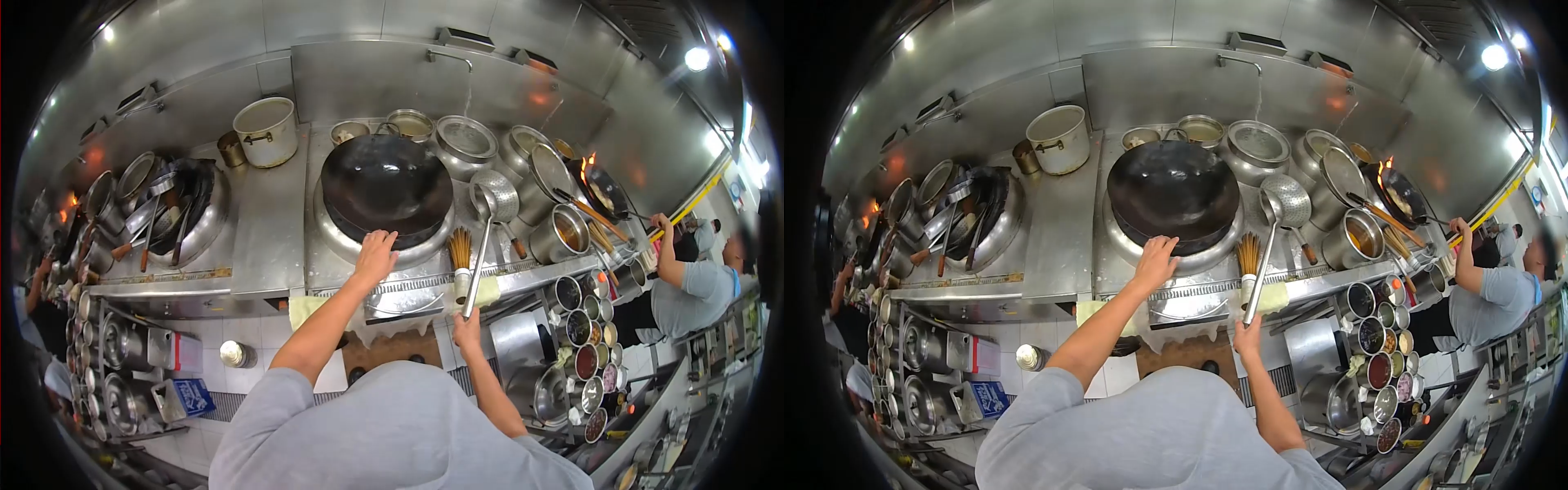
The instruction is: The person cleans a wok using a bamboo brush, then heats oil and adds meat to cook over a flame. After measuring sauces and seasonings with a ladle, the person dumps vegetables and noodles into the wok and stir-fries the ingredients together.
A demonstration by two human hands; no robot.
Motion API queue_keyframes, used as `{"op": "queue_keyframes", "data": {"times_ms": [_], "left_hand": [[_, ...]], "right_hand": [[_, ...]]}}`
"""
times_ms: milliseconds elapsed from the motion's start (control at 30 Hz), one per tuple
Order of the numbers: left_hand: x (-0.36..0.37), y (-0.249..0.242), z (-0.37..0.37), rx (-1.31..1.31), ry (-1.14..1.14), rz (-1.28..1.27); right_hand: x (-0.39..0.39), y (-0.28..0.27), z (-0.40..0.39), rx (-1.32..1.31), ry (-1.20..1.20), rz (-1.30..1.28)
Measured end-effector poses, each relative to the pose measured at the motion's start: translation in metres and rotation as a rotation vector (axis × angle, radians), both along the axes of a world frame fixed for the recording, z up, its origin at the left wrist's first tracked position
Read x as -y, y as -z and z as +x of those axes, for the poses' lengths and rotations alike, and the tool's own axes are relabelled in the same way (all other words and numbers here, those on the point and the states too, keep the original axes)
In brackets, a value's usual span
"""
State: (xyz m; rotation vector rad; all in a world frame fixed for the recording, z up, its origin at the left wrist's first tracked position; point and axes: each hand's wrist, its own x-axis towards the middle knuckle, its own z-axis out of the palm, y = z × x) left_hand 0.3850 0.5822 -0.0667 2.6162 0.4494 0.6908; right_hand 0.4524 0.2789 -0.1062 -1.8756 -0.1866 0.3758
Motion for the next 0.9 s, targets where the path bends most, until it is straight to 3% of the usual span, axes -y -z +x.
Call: {"op": "queue_keyframes", "data": {"times_ms": [33,100,133,167,200,233,300,333,400,533,600,633,667,700,733,767,800,833,867,900], "left_hand": [[0.003,-0.01,0.004,0.121,-0.037,0.083],[-0.007,-0.013,0.018,0.025,-0.039,0.072],[-0.01,-0.011,0.02,-0.064,-0.036,0.053],[-0.006,-0.01,0.018,0.108,-0.026,0.119],[0.003,-0.025,0.006,0.089,0.011,0.103],[0.017,-0.052,-0.009,0.08,0.046,0.093],[0.052,-0.078,-0.037,0.172,0.017,0.226],[0.067,-0.082,-0.046,0.266,0.007,0.26],[0.075,-0.091,-0.034,0.267,-0.008,0.314],[0.035,-0.032,0.021,0.243,-0.021,0.131],[0.012,-0.006,0.039,0.114,-0.005,0.037],[0.005,0.008,0.048,0.067,-0.052,0.022],[-0.011,0.037,0.058,0.037,-0.023,0.07],[-0.002,0.013,0.056,-0.115,-0.044,-0.072],[-0.011,0.046,0.063,0.008,-0.041,-0.027],[-0.027,0.077,0.071,0.027,-0.033,-0.035],[-0.011,0.058,0.07,0.01,-0.032,-0.068],[-0.022,0.079,0.073,-0.027,-0.045,0.075],[-0.002,0.073,0.063,0.161,-0.025,0.271],[0.008,0.076,0.053,0.182,-0.062,0.206]], "right_hand": [[0.003,-0.012,0.003,-0.057,-0.049,-0.044],[0.012,-0.019,0.017,-0.184,-0.114,-0.052],[0.028,0.059,0.049,0.174,-0.166,-0.047],[0.033,0.052,0.047,0.464,-0.155,-0.046],[0.037,0.034,0.049,0.766,-0.143,-0.044],[0.042,0.015,0.049,0.773,-0.141,-0.036],[0.055,-0.009,0.041,0.086,-0.017,0.016],[0.062,-0.012,0.05,-0.069,-0.046,0.14],[0.063,-0.018,0.063,0.081,-0.033,0.153],[0.045,-0.079,0.061,-0.137,-0.071,0.186],[0.046,-0.02,0.076,0.126,-0.111,0.049],[0.046,-0.013,0.069,0.05,-0.124,0.081],[0.043,-0.013,0.057,0.406,-0.157,-0.051],[0.04,-0.069,0.031,-0.072,-0.13,-0.067],[0.042,-0.043,0.029,-0.054,-0.197,0.024],[0.043,-0.024,0.019,0.163,-0.229,0.014],[0.046,-0.034,0.004,0.196,-0.172,-0.12],[0.05,-0.032,-0.003,0.136,-0.217,-0.185],[0.059,-0.04,-0.012,0.07,-0.247,-0.174],[0.066,-0.032,-0.018,0.143,-0.271,-0.161]]}}
